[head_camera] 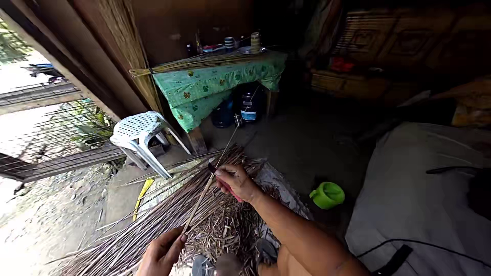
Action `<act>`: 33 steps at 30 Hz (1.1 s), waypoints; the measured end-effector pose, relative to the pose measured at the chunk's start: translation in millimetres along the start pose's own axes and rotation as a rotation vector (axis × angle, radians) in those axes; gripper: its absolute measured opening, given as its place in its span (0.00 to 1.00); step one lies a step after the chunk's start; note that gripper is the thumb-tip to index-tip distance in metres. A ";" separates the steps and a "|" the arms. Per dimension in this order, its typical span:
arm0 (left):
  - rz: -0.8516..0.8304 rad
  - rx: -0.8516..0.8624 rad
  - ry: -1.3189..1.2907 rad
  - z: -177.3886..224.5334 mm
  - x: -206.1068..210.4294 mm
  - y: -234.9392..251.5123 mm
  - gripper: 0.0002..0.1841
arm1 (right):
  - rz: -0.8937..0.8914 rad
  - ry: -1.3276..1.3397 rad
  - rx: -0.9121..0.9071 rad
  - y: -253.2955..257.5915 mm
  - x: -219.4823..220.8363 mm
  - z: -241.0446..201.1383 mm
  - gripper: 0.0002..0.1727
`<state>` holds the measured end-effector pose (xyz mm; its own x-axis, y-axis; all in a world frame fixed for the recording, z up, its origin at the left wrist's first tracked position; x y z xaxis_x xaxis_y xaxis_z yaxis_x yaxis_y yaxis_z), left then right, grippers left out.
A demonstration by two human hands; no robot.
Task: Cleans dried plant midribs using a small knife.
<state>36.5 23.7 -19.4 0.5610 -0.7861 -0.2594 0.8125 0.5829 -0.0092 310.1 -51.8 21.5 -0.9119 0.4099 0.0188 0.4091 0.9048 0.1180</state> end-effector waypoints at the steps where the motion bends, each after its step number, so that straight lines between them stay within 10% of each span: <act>1: 0.022 -0.001 0.000 1.4 -0.1 -0.2 0.19 | -0.008 0.000 -0.005 -1.5 2.9 0.2 0.13; 9: 0.104 0.027 -0.032 4.5 -4.7 2.1 0.18 | 0.223 -0.027 -0.090 0.2 -11.0 0.5 0.14; 16: 0.048 0.047 -0.047 6.3 0.1 3.7 0.19 | -0.279 -0.102 -0.082 -18.2 40.8 12.1 0.13; 33: 0.043 0.063 -0.143 7.8 -3.7 -2.8 0.17 | -0.028 -0.177 -0.249 -1.2 -3.3 -1.4 0.12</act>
<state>33.3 23.4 -10.9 0.6087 -0.7846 -0.1182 0.7930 0.6061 0.0609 312.5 -54.3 22.7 -0.8942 0.4186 -0.1589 0.3436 0.8690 0.3560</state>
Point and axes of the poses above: each hand's wrist, its own y-axis towards the middle knuckle, its own x-axis out of the palm, z = x × y, the point moved 5 cm from there along y, towards the middle knuckle, and after that the axes turned 11 degrees about -y, right-handed, at the moved point
